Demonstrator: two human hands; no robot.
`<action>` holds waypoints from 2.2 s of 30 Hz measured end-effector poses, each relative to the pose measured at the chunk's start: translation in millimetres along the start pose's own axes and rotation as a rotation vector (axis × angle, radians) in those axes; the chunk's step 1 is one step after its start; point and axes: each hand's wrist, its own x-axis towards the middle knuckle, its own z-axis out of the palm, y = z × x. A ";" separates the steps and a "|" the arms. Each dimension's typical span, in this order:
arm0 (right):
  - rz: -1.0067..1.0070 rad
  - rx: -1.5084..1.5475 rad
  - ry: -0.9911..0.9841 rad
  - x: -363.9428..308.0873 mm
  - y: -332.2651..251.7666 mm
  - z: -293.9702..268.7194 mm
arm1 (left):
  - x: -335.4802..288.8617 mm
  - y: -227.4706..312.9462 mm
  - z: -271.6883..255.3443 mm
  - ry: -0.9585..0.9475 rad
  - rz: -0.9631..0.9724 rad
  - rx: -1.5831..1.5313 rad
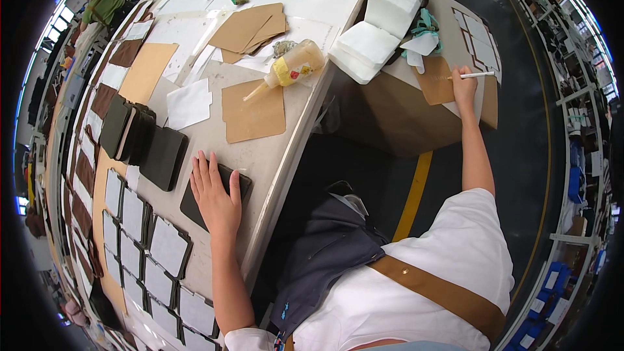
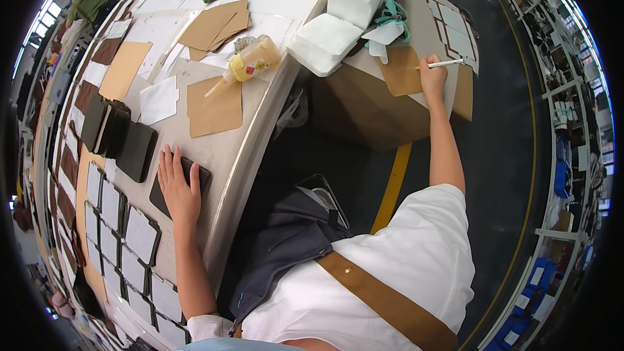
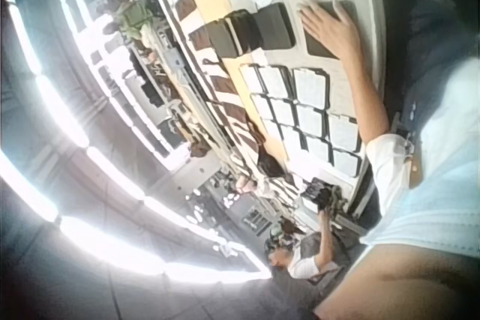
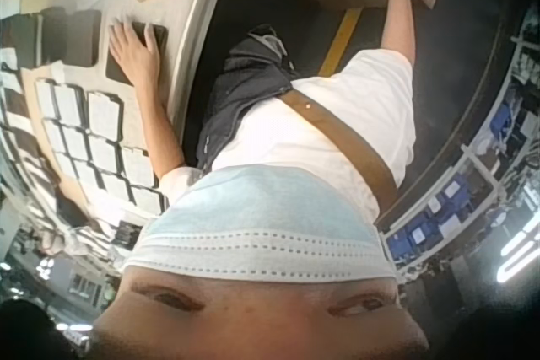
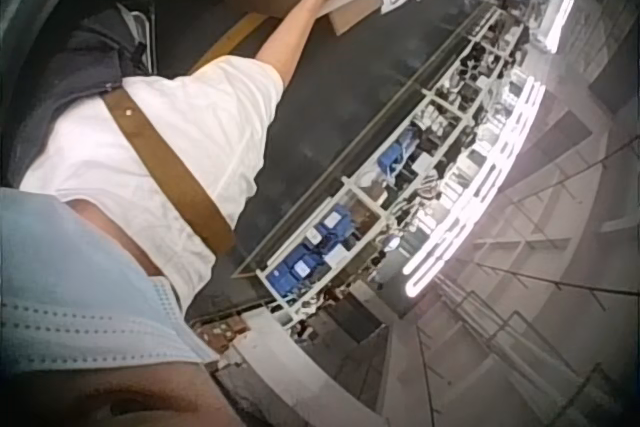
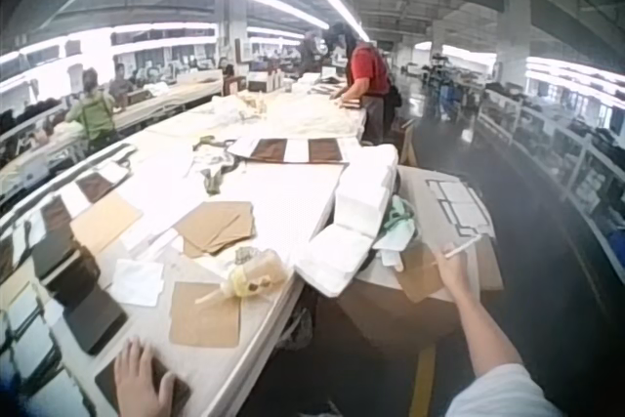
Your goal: The person stacks dark rectangular pads and aligns them on a table. They apply glue from a bottle to the edge of a pad and attach a white sheet to it. The person also writes on a piece of cardboard with a pen.
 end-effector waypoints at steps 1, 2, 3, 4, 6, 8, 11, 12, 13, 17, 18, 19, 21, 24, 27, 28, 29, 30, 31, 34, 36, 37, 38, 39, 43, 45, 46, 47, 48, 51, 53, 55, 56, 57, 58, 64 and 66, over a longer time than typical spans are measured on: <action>-0.003 0.007 -0.002 -0.5 0.2 0.3 | 0.0 0.1 -0.9 -0.002 -0.002 0.002; -0.005 0.013 -0.003 -1.0 -0.4 -0.3 | -0.1 0.3 -1.4 -0.004 -0.003 0.004; -0.012 0.013 -0.002 -1.2 0.1 -0.2 | -0.2 0.2 -1.3 -0.004 -0.003 0.004; -0.018 0.014 -0.001 -1.4 0.1 0.0 | -0.3 0.0 -1.2 -0.004 -0.004 0.004; -0.021 0.018 -0.001 -1.5 1.0 -0.1 | -0.1 -0.1 -0.9 -0.003 -0.004 0.002; -0.014 0.025 -0.005 -1.6 0.8 -0.7 | -0.3 0.1 -0.5 -0.001 -0.005 -0.001; 0.001 0.044 -0.011 -2.0 -1.8 -0.8 | -0.8 -0.4 -0.7 -0.007 -0.009 0.002; -0.001 0.041 -0.012 -1.7 -1.4 -0.7 | -1.0 -0.2 -1.0 -0.010 -0.010 0.002; -0.003 0.038 -0.012 -1.2 -0.7 -0.2 | -1.2 0.2 -1.3 -0.013 -0.011 0.002; -0.020 0.033 -0.013 -0.6 -1.8 1.8 | -1.4 -2.5 -1.0 0.024 -0.009 -0.026; -0.009 0.040 -0.022 -0.2 0.5 1.0 | -0.7 -4.2 -0.7 0.063 0.001 -0.014; 0.003 0.045 -0.030 1.2 3.8 0.0 | -0.5 -6.0 -0.4 0.102 0.013 -0.004; 0.030 0.038 -0.037 -1.2 4.9 -0.3 | 7.8 -0.6 -7.1 0.156 0.064 -0.036; 0.055 0.001 -0.054 -2.3 -2.4 -9.2 | 31.0 44.1 -41.4 0.157 0.225 -0.174; 0.066 0.025 -0.072 -2.7 -5.4 -9.5 | 57.0 130.1 -43.6 -0.026 0.481 -0.427; 0.070 0.036 -0.082 -1.9 -11.1 -5.8 | 66.9 159.1 -37.4 -0.078 0.602 -0.545; 0.076 0.036 -0.088 -2.0 -14.8 -5.2 | 77.4 185.1 -24.4 -0.134 0.735 -0.570; 0.085 0.055 -0.091 -2.7 -18.5 -5.3 | 84.2 210.1 -5.5 -0.139 0.825 -0.618; 0.092 0.071 -0.094 -3.0 -23.1 -4.2 | 89.7 234.1 10.1 -0.157 0.874 -0.634; 0.120 0.072 -0.119 -4.1 -28.9 -9.8 | 108.7 290.9 44.9 -0.148 0.988 -0.576; 0.120 0.089 -0.123 -5.5 -23.4 -12.5 | 118.7 315.4 61.6 -0.118 1.021 -0.526; 0.109 0.112 -0.120 -6.4 -19.2 -11.6 | 120.8 322.5 68.3 -0.114 1.029 -0.500; 0.094 0.133 -0.114 -5.6 -18.9 -11.8 | 123.1 329.2 75.2 -0.106 1.038 -0.476; 0.106 0.136 -0.119 -6.3 -20.8 -11.4 | 125.2 333.6 81.6 -0.098 1.044 -0.450; 0.122 0.150 -0.132 -8.0 -22.4 -13.5 | 130.4 337.5 105.1 -0.128 0.994 -0.391; 0.132 0.172 -0.139 -9.7 -21.0 -14.1 | 131.5 340.3 104.8 -0.137 0.975 -0.421; 0.147 0.185 -0.141 -10.9 -21.2 -14.6 | 131.4 342.0 105.2 -0.145 0.970 -0.415; 0.153 0.200 -0.142 -9.4 -21.9 -14.7 | 132.2 343.5 105.7 -0.138 0.970 -0.396; 0.154 0.197 -0.148 -9.2 -21.6 -14.7 | 132.5 344.7 106.4 -0.131 0.971 -0.378; 0.165 0.226 -0.127 -8.8 -22.8 -15.5 | 130.8 350.5 113.3 -0.071 0.965 -0.359; 0.189 0.299 -0.061 -8.8 -26.4 -16.9 | 129.0 355.1 117.3 -0.033 0.957 -0.355; 0.198 0.276 -0.071 -10.7 -29.8 -16.9 | 128.0 358.3 120.4 -0.011 0.948 -0.345; 0.204 0.267 -0.076 -11.5 -30.7 -16.4 | 127.4 358.8 122.1 0.006 0.941 -0.337; 0.194 0.259 -0.084 -11.4 -30.0 -16.3 | 126.7 358.9 124.2 0.023 0.934 -0.329; 0.183 0.252 -0.092 -11.4 -29.2 -16.5 | 126.0 359.0 125.6 0.040 0.926 -0.321; 0.196 0.216 -0.131 -9.3 -33.6 -16.0 | 126.2 358.1 128.5 0.037 0.926 -0.335; 0.195 0.187 -0.124 -9.2 -34.9 -15.7 | 125.7 358.0 128.4 0.033 0.923 -0.336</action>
